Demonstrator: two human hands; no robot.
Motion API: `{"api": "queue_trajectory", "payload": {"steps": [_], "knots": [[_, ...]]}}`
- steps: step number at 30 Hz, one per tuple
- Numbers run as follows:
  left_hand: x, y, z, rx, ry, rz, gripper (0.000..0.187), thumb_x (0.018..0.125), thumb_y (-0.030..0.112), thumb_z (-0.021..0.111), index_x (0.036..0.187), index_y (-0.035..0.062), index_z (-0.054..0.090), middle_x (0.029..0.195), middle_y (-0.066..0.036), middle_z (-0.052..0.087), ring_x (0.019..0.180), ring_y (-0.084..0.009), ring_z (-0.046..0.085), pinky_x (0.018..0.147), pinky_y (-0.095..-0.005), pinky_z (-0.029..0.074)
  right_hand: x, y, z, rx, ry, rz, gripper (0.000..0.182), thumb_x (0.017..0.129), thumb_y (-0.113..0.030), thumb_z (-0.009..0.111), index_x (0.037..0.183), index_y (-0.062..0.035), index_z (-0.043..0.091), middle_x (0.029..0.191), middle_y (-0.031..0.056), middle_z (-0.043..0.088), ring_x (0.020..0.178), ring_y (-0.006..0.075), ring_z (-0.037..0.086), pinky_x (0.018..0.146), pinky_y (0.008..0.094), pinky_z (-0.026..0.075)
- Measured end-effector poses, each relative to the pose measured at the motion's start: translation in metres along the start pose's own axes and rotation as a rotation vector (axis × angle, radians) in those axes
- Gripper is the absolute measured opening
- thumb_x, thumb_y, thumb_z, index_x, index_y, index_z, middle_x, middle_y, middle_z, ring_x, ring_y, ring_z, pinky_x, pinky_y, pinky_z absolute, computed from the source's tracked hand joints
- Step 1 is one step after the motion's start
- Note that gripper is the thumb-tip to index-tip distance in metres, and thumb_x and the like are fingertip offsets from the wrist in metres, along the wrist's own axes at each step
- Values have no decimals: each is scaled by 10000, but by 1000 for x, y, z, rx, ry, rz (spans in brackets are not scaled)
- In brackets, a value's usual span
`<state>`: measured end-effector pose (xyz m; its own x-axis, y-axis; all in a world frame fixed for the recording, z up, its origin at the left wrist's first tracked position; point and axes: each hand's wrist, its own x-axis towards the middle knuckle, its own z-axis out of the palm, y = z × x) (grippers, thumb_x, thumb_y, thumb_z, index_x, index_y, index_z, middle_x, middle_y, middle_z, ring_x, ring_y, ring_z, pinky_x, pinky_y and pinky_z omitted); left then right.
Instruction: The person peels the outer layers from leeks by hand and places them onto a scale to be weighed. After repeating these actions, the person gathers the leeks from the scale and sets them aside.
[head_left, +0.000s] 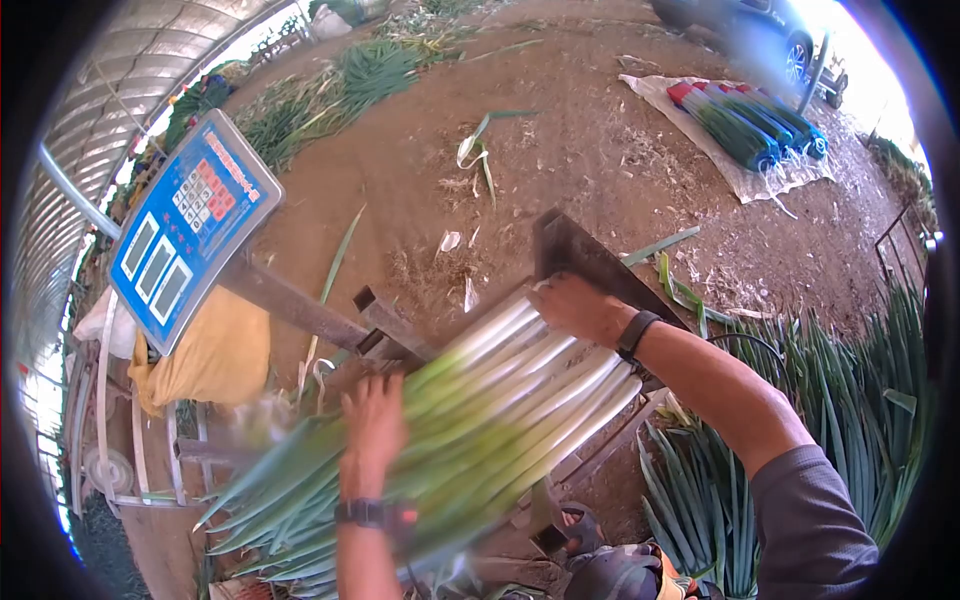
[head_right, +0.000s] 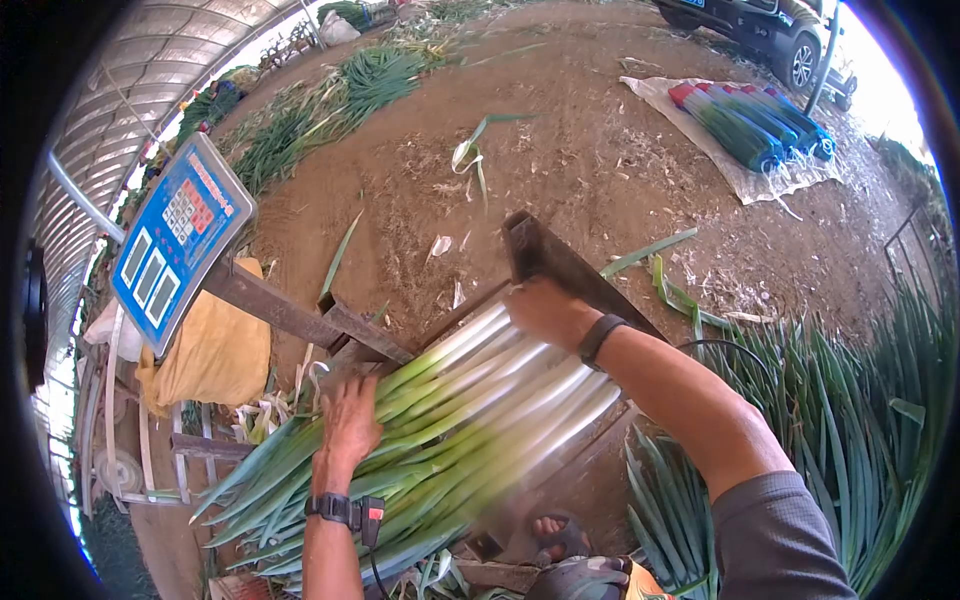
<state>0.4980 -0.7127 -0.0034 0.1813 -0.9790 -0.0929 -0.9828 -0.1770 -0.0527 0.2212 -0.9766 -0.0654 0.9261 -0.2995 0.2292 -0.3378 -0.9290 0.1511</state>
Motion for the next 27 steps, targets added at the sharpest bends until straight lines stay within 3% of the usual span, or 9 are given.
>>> {"api": "queue_trajectory", "payload": {"steps": [2,5,6,9,15,18,21,24,27], "knots": [[-8,5,-6,47,150,86,665,768,95,778,1383,67,526,1288,-164,584,1214,-368,535,1030,-529,413,1,2,1,63,6,22,89,897,-119,602,883,-64,670,783,123,722,760,316,741,689,428,588],[-21,21,-3,44,230,116,511,788,75,742,1279,67,602,1213,-143,593,1120,-335,553,980,-517,432,3,2,0,64,-47,33,97,890,-107,601,870,-50,678,812,136,728,764,315,745,674,422,600],[-23,21,13,69,265,137,347,811,63,698,1156,67,659,1093,-115,614,1046,-303,554,940,-486,442,5,2,-2,63,-75,43,102,889,-106,601,865,-47,682,813,141,728,763,315,745,674,421,599],[-24,25,21,-27,339,147,245,825,48,661,1069,63,669,984,-91,620,1016,-298,553,903,-460,444,6,-1,-5,58,-117,60,116,886,-103,603,848,-42,693,818,155,726,764,315,745,678,421,600],[-14,34,28,42,401,24,125,837,112,692,954,73,678,919,-81,606,981,-292,551,849,-464,433,3,-2,-2,66,-90,109,124,873,-99,612,832,-34,708,833,173,730,775,324,745,685,427,604],[-23,44,47,16,317,-84,121,840,140,729,936,80,686,928,-84,615,1005,-296,555,869,-473,429,4,4,3,92,-64,98,120,855,-85,621,812,-26,716,821,178,731,765,331,742,675,428,604],[-15,28,59,-219,358,-82,182,843,166,756,982,75,682,975,-97,621,1052,-310,552,899,-494,419,6,4,9,131,-133,101,110,836,-67,628,795,-23,719,806,180,727,756,339,739,671,428,601],[-13,19,59,-567,320,-201,236,850,153,744,1059,67,676,1033,-120,624,1053,-332,557,928,-515,416,5,5,11,154,-135,93,100,822,-52,632,783,-22,718,802,184,723,751,350,735,674,436,597],[-18,26,49,-162,552,-76,297,876,156,723,1150,61,659,1101,-130,636,1060,-337,571,948,-517,424,3,3,11,170,-65,107,90,814,-42,633,787,-17,715,809,193,722,759,363,731,680,448,592]]}}
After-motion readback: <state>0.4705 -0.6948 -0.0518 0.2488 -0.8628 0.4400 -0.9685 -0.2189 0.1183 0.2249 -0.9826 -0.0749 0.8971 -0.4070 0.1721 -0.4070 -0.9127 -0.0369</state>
